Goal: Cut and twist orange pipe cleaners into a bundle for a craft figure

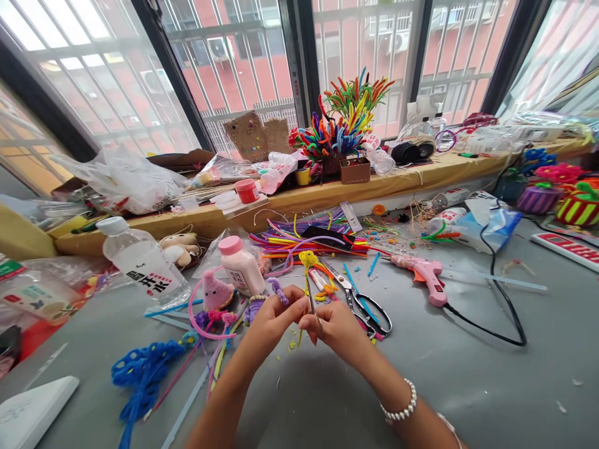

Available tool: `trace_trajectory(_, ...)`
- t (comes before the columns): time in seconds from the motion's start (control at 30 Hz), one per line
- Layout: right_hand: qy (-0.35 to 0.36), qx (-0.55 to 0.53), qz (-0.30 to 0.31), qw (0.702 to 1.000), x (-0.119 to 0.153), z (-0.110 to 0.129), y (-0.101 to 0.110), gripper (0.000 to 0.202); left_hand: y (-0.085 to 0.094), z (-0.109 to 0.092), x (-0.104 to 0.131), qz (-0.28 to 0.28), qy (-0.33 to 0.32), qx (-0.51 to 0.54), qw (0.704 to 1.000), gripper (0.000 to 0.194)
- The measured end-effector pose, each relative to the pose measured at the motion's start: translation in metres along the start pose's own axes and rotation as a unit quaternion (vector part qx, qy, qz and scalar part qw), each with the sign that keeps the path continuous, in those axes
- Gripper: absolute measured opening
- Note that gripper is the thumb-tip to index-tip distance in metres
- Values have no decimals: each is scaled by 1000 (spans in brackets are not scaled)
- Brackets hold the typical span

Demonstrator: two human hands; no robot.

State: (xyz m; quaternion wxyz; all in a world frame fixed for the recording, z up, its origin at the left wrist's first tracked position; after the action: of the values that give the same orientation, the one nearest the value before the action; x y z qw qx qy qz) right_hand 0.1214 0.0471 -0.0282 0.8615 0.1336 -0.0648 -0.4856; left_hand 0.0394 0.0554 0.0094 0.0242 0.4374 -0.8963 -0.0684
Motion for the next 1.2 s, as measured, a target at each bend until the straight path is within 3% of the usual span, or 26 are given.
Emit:
trace_trajectory(0.3, -14, 51, -23, 998, 0, 2, 1, 66, 3, 0, 0, -28, 1, -17, 999, 23)
trace_trajectory(0.67, 33, -41, 58, 997, -1, 2, -12, 67, 0, -3, 0, -25, -13, 39, 999, 19)
trace_trajectory(1.0, 19, 21, 29, 999, 1, 5, -7, 68, 0, 0, 0, -27, -10, 48, 998, 18)
trace_trajectory(1.2, -8, 7, -1, 1000, 0, 2, -3, 68, -2, -3, 1, -20, -22, 46, 999, 20)
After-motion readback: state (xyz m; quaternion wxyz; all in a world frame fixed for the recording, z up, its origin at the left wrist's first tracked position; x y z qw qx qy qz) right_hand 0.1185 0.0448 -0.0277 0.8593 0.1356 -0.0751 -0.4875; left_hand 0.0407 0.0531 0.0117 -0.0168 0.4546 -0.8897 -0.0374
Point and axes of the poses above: each hand's wrist, its own x-axis away from the middle knuckle, its own y-axis out of the back of the hand, z = x × y, the point moved 7 cm from there along -x, towards the middle knuckle, and after that the axes turned 12 degrees about z, right-handed, at the moved point
